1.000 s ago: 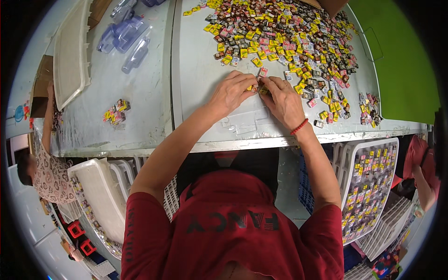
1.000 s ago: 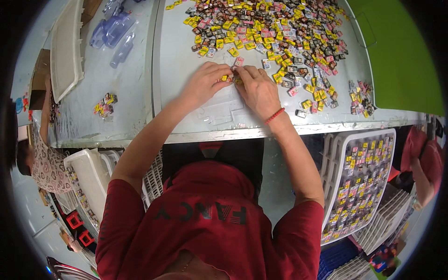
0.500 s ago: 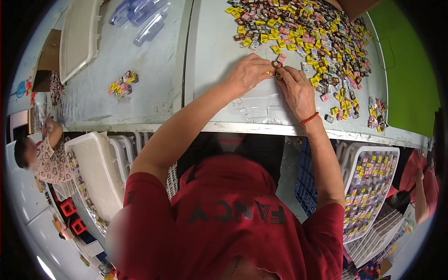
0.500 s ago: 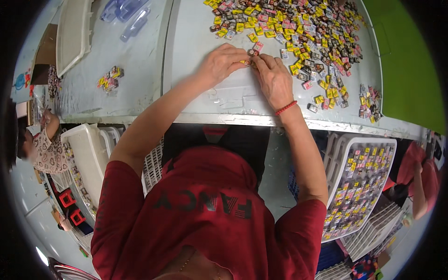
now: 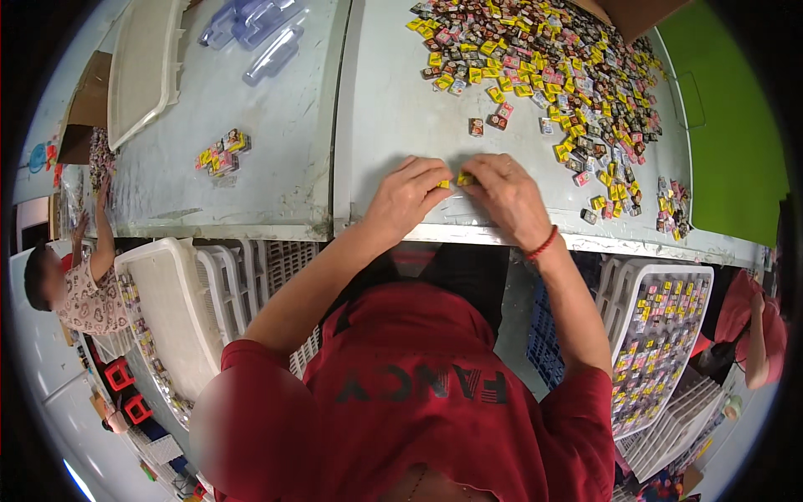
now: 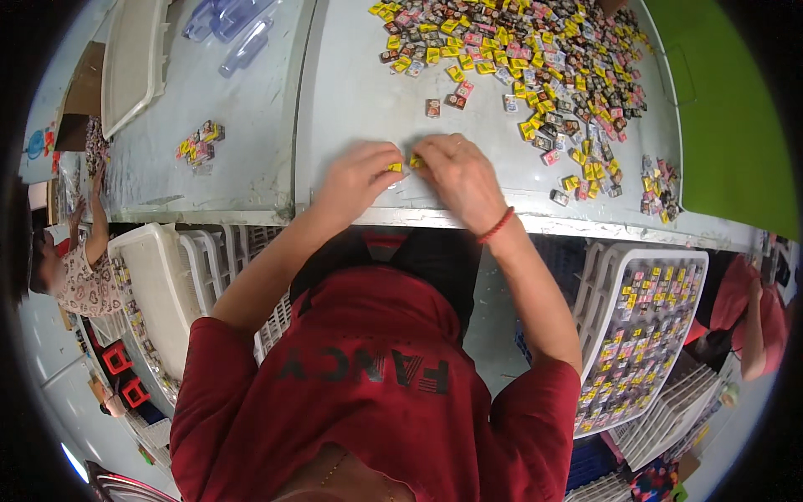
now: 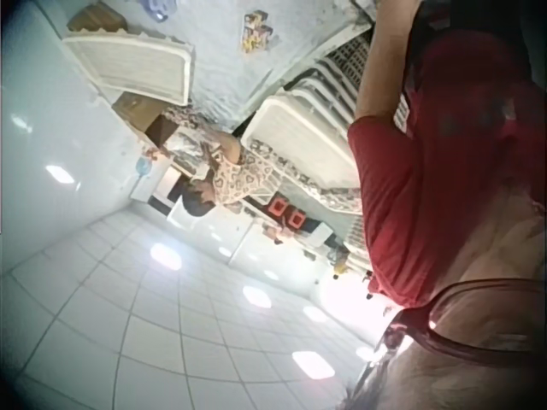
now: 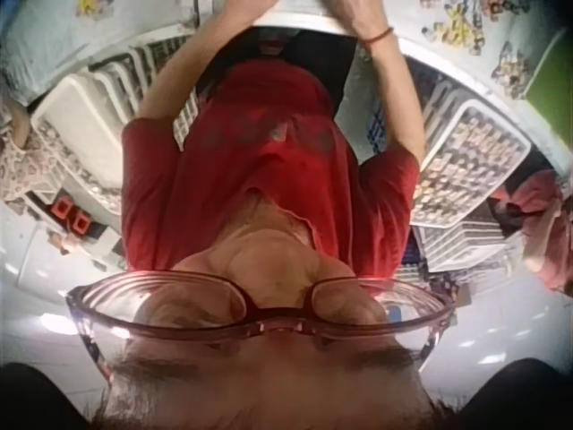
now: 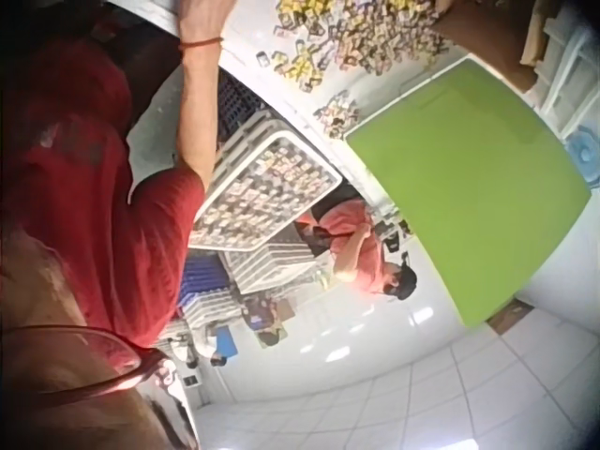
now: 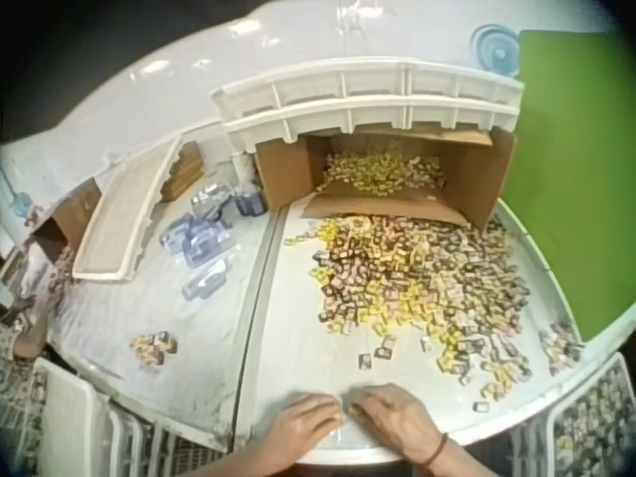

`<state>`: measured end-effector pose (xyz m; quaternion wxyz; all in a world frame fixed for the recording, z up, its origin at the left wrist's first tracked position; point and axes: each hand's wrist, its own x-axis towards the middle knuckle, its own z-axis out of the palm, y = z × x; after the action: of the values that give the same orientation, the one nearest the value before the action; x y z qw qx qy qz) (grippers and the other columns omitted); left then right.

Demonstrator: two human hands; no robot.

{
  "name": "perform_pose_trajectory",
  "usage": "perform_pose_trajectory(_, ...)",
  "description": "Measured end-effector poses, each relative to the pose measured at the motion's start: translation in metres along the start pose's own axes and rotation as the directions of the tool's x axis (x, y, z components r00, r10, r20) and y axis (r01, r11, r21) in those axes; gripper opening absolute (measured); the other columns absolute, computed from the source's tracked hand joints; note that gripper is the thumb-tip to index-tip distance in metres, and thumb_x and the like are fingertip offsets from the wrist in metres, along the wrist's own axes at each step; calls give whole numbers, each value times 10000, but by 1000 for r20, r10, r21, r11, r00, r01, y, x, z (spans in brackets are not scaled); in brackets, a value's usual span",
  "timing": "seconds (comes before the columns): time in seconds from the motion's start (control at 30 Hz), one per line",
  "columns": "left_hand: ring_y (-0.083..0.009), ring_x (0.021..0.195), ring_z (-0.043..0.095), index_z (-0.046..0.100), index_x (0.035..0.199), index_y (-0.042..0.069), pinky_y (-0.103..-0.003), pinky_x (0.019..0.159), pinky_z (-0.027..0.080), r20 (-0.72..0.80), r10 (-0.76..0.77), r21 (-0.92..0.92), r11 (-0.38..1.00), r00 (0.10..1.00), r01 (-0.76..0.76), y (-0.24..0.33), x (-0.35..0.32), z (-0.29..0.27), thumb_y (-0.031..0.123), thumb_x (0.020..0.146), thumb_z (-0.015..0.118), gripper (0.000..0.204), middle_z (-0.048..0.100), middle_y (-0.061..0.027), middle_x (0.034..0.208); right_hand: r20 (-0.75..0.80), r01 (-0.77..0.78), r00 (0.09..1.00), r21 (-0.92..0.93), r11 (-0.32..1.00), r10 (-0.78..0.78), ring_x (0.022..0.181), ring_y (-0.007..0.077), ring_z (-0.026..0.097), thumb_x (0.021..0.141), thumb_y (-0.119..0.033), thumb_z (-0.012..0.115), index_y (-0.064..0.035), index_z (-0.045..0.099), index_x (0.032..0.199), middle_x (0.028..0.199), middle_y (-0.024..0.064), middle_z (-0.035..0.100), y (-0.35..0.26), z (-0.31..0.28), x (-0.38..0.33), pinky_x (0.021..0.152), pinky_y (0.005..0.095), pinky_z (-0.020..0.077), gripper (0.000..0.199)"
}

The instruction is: Sort small colorful toy components and place them into small plastic bags.

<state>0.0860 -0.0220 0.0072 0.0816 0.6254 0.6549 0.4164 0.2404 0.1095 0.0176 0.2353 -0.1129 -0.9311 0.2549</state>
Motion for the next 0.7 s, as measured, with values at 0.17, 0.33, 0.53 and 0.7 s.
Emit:
perform_pose_trajectory(0.17, -253, 933, 600, 657, 915, -8, -342, 781, 515, -7, 102, 124, 987, 995, -101, -7, -10, 10, 56, 738, 712, 196, 653, -88, 950, 20, -11, 1000, -30, 999, 12, 905, 277, 619, 728, -53, 719, -28, 644, 1007, 1042, 110, 648, -6, 13, -4, 819, 346, 497, 290)
perform_pose_trajectory(0.33, -266, 994, 604, 683, 917, 10, -342, 821, 514, -102, 100, 53, 994, 990, -95, -15, -26, 17, 34, 692, 746, 235, 655, -69, 987, -56, 3, 998, -23, 1000, -4, 907, 267, 614, 725, -53, 723, -32, 649, 1023, 1036, 106, 646, -14, 21, -16, 819, 342, 486, 308)
perform_pose_trajectory(0.53, -319, 1141, 528, 645, 1058, -22, -402, 926, 459, 39, 171, 198, 964, 984, -176, -13, -36, 9, 124, 707, 757, 396, 603, -96, 1168, -89, 56, 994, -152, 987, -70, 951, 268, 591, 722, -64, 728, -16, 645, 1039, 1080, 85, 631, -18, 30, -31, 844, 366, 479, 331)
perform_pose_trajectory(0.7, -351, 1285, 378, 505, 1251, -56, -438, 1042, 338, 307, 59, 304, 940, 950, -156, 8, -40, -10, 316, 732, 727, 676, 426, -132, 1385, 46, -20, 998, -225, 974, 31, 1221, 329, 442, 820, -335, 638, 48, 516, 1254, 1339, 174, 475, -41, 26, -39, 1020, 514, 331, 592)
